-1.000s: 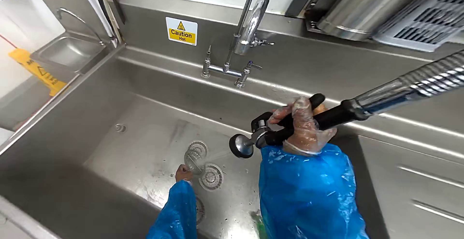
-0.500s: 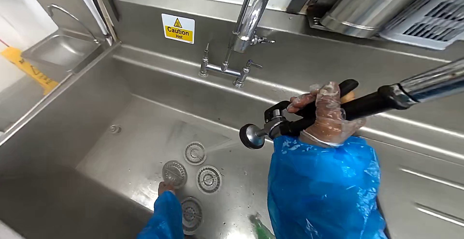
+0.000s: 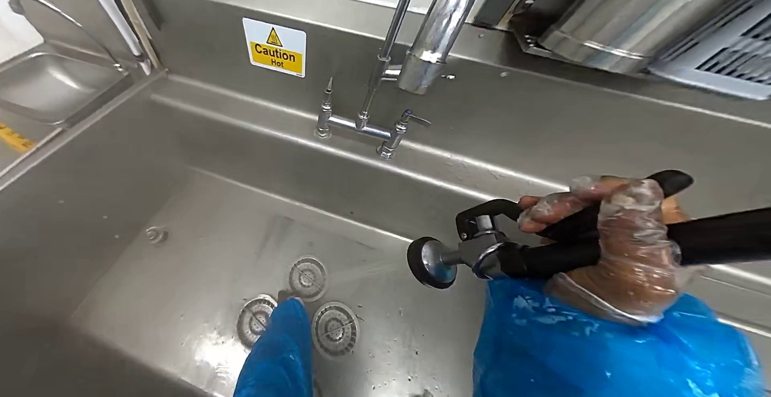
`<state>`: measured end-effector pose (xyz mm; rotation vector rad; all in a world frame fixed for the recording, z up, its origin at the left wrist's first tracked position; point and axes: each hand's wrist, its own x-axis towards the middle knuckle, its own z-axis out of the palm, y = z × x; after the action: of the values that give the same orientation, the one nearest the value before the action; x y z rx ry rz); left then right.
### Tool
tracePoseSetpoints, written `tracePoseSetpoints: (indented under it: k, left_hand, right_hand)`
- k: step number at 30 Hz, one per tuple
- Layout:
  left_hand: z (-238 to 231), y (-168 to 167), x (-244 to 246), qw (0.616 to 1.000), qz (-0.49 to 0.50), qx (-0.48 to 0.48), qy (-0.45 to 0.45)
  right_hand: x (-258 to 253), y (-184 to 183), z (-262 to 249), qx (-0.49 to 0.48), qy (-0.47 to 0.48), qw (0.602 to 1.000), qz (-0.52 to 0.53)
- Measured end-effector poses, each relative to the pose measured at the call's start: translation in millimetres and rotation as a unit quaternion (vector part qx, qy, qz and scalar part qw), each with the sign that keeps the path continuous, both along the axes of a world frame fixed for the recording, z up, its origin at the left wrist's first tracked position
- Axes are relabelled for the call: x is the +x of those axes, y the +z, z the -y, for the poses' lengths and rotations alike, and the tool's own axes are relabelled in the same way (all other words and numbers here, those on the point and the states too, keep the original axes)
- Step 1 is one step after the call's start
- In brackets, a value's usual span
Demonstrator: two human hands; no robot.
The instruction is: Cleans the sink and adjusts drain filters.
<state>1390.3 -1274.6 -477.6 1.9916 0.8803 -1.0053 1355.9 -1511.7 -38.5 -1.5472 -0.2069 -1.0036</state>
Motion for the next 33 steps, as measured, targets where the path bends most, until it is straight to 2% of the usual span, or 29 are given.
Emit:
tracePoseSetpoints:
  k: [2, 3, 7, 9, 11, 13, 16, 18, 20, 23, 24, 26, 28, 30, 33]
  left_hand:
    - [-1.6, -26.7, 2.2, 1.0, -0.002, -0.013, -0.005]
    - [-1.9, -21.6, 3.2, 1.0, 0.003, -0.009, -0.015]
    - [8.8, 60.1, -2.2, 0.998, 0.065, -0.014, 0.015]
    - [11.5, 96.6, -5.1, 0.994, 0.095, 0.002, -0.044]
    - [5.8, 114.5, -3.4, 0.988, 0.113, 0.022, -0.1]
    - [-12.0, 101.6, -5.5, 0.987, 0.12, 0.012, -0.104]
    - [-40.0, 67.6, -21.8, 0.99, 0.139, -0.022, -0.022]
    - [-47.1, 56.3, -35.7, 0.992, 0.124, -0.025, -0.019]
    - [-38.2, 45.8, -53.5, 0.993, 0.069, -0.012, -0.099]
    - [5.9, 49.1, -88.7, 0.981, -0.016, -0.031, -0.19]
    - [20.0, 40.6, -104.0, 0.987, -0.04, -0.061, -0.144]
    - [45.9, 16.5, -128.1, 0.993, -0.054, -0.109, 0.005]
    - [56.1, 1.7, -135.1, 0.994, -0.041, -0.093, 0.041]
    - [56.8, 16.3, -128.8, 0.998, -0.012, -0.061, -0.027]
    - [54.8, 68.1, -112.3, 0.994, 0.05, -0.049, -0.089]
  right_hand:
    - [5.6, 0.2, 1.8, 0.004, -0.006, 1.0, 0.007]
    - [7.2, 0.0, 2.0, 0.004, -0.002, 1.0, 0.009]
    - [8.6, -3.9, -7.6, 0.027, 0.02, 0.999, 0.007]
    - [7.7, -5.2, -14.5, 0.034, 0.019, 0.999, 0.003]
    - [5.7, -4.2, -18.4, 0.031, 0.017, 0.999, 0.006]
    - [-0.9, -1.0, -17.2, 0.027, 0.014, 0.999, 0.008]
    - [-11.6, 6.8, -5.9, 0.02, -0.002, 1.0, 0.011]
    - [-19.5, 10.5, 3.0, 0.014, -0.011, 1.0, 0.011]
    - [-27.7, 13.3, 6.7, 0.023, -0.02, 0.999, -0.01]
    - [-36.6, 10.8, 9.3, 0.03, -0.023, 0.999, -0.036]
    - [-40.6, 8.3, 9.8, 0.026, -0.023, 0.999, -0.041]
    - [-50.2, 4.6, 13.8, 0.018, -0.014, 0.998, -0.06]
    - [-58.4, 1.1, 15.6, 0.012, -0.01, 0.998, -0.069]
    - [-64.0, -0.4, 19.0, 0.009, -0.007, 0.998, -0.062]
    - [-64.8, 0.4, 25.3, 0.008, -0.002, 0.998, -0.054]
